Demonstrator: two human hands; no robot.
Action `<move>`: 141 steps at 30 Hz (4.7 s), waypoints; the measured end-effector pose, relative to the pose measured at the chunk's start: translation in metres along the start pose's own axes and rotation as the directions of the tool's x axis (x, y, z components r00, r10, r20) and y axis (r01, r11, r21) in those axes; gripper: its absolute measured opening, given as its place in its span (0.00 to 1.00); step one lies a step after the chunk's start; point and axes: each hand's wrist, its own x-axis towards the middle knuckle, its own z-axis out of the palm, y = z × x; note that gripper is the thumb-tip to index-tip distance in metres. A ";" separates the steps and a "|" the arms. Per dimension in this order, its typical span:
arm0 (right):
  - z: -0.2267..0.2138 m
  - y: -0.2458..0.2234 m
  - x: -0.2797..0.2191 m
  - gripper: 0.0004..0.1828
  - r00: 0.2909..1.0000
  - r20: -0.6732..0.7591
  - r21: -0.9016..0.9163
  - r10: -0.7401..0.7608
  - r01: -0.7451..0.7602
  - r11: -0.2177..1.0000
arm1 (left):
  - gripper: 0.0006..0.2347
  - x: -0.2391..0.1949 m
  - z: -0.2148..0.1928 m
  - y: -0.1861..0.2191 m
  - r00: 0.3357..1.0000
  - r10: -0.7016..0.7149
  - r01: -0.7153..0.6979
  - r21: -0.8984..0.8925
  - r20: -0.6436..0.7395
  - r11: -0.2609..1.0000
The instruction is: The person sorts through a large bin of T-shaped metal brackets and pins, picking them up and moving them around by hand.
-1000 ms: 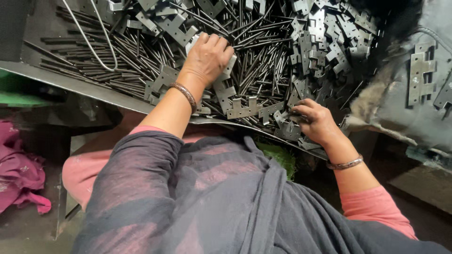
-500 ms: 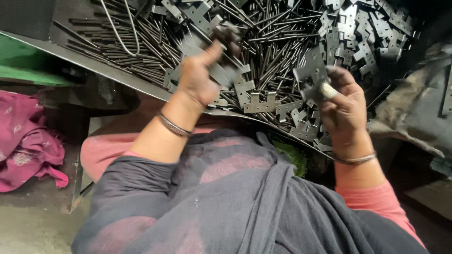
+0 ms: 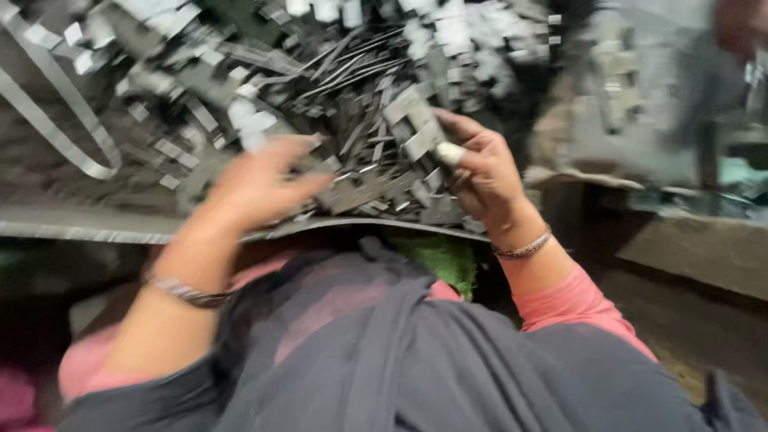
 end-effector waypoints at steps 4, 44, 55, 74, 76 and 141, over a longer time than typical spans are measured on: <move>-0.073 -0.077 -0.008 0.21 0.825 -0.041 -0.486 -0.564 0.476 0.733 | 0.28 -0.013 -0.031 -0.087 0.939 -0.245 0.336 0.482 -0.243 0.809; -0.063 0.010 0.019 0.27 0.979 -0.038 -0.747 0.202 -0.162 0.645 | 0.04 0.014 0.058 -0.062 0.976 0.216 -0.156 0.643 -0.015 0.750; 0.013 0.046 0.057 0.12 0.993 0.050 -0.397 0.106 -0.077 0.915 | 0.06 -0.001 0.069 -0.054 0.988 0.153 -0.107 0.729 0.003 0.677; 0.013 0.065 0.052 0.23 0.943 -0.033 0.068 0.332 -0.329 0.942 | 0.14 -0.039 -0.016 -0.083 0.827 -0.301 -0.525 -0.845 -0.476 -0.106; 0.042 0.048 0.043 0.27 0.977 0.053 -0.117 0.206 -0.198 0.973 | 0.14 -0.035 -0.016 -0.072 0.887 -0.227 -0.459 -0.826 -0.403 -0.328; -0.150 0.039 0.033 0.14 0.864 0.504 -0.684 0.012 0.407 -0.605 | 0.11 -0.043 -0.059 -0.021 0.897 -0.057 -0.377 -0.826 -0.439 0.419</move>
